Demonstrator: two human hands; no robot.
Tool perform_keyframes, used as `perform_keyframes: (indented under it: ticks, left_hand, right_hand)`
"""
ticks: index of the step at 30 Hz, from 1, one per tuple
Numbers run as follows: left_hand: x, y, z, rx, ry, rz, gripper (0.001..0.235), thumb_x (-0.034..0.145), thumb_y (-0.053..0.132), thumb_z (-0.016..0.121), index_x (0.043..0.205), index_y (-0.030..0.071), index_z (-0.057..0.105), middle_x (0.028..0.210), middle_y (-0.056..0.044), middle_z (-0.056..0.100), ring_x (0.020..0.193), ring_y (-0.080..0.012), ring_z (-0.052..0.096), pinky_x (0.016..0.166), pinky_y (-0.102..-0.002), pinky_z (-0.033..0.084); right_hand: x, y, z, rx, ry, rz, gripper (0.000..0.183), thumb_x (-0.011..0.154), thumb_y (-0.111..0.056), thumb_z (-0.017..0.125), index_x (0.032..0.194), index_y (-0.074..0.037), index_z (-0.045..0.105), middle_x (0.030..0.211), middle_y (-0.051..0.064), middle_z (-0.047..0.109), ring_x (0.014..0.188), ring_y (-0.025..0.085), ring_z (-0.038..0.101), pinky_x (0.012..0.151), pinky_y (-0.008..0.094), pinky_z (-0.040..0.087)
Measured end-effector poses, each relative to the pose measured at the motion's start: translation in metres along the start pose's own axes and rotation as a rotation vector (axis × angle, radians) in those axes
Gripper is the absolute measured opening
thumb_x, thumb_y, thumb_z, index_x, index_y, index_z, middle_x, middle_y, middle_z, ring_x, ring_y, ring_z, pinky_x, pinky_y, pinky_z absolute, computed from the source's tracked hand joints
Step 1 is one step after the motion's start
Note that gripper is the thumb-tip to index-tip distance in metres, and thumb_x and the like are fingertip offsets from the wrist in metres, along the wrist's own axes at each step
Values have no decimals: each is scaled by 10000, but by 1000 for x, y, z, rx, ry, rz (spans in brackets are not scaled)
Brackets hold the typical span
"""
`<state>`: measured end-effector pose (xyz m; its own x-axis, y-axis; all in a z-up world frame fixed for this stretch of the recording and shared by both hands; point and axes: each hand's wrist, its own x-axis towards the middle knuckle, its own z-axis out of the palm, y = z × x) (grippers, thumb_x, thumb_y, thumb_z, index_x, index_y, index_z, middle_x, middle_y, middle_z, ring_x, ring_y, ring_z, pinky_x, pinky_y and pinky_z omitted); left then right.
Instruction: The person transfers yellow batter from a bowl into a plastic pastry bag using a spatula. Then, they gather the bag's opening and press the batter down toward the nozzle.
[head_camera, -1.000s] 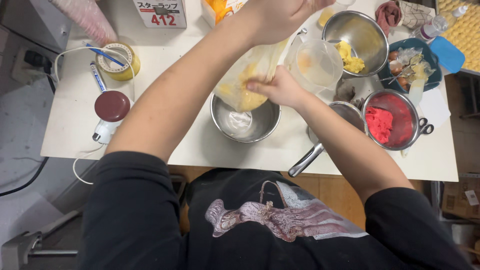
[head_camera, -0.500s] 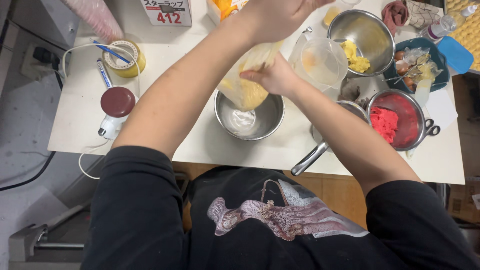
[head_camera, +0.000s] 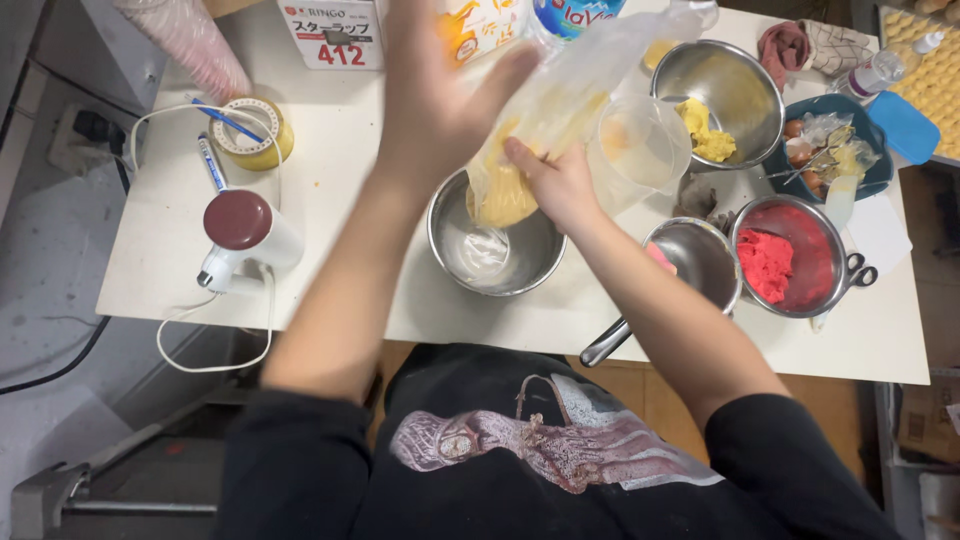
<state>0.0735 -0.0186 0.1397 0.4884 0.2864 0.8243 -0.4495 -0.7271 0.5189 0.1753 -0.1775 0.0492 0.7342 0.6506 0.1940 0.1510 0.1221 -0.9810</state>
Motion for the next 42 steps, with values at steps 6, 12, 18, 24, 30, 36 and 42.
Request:
perform_keyframes:
  ticks: [6,12,18,24,30,36,42]
  left_hand:
    - [-102,-2,45,-436,86,-574,791,928,253,803,1461,-96,333,1434,-227,506,1304,-251,528,1104,-381,439]
    - [-128,-24,59,-439,64,-855,282,1045,210,645,1134,-43,734,1017,-89,781,920,-131,676,843,-298,553]
    - [-110,-27,54,-559,-82,-758,320,988,256,679,1178,-1,701,1076,-48,764,981,-121,706,877,-285,559]
    - [-101,-20,64,-529,-48,-740,332,943,260,778,1139,-4,733,1037,-70,775,931,-128,714,844,-292,576]
    - [-101,-24,74,-505,-28,-738,238,920,212,806,1037,9,770,939,-56,792,857,-106,719,787,-278,580]
    - [-101,-16,66,-361,-54,-671,225,873,167,832,1002,-7,772,899,-71,801,796,-108,727,737,-282,573]
    - [-107,-7,55,-310,27,-597,234,863,142,834,1018,-18,761,934,-89,806,825,-127,755,752,-292,593]
  right_hand:
    - [-14,18,0,299,128,144,234,1035,-172,645,1181,10,661,1063,79,735,924,150,706,793,313,578]
    - [-13,13,-10,452,143,105,270,977,-109,670,1225,-27,599,1138,104,701,1037,211,714,913,370,605]
    - [0,-3,-29,401,66,289,306,983,-169,625,1214,32,630,1136,112,711,1021,211,723,904,368,607]
    - [-2,-8,-37,408,73,389,282,1041,-184,631,1224,28,668,1077,90,729,927,197,657,718,327,474]
    - [-3,-12,-46,118,8,206,180,961,-122,689,1102,-24,740,1063,43,753,994,129,697,895,283,559]
    - [-4,-8,-40,349,25,144,170,1027,-149,685,1019,12,738,986,84,740,923,176,690,853,327,566]
    - [-11,-12,-23,412,39,14,114,1027,-88,705,1057,22,698,999,74,714,953,182,686,870,334,563]
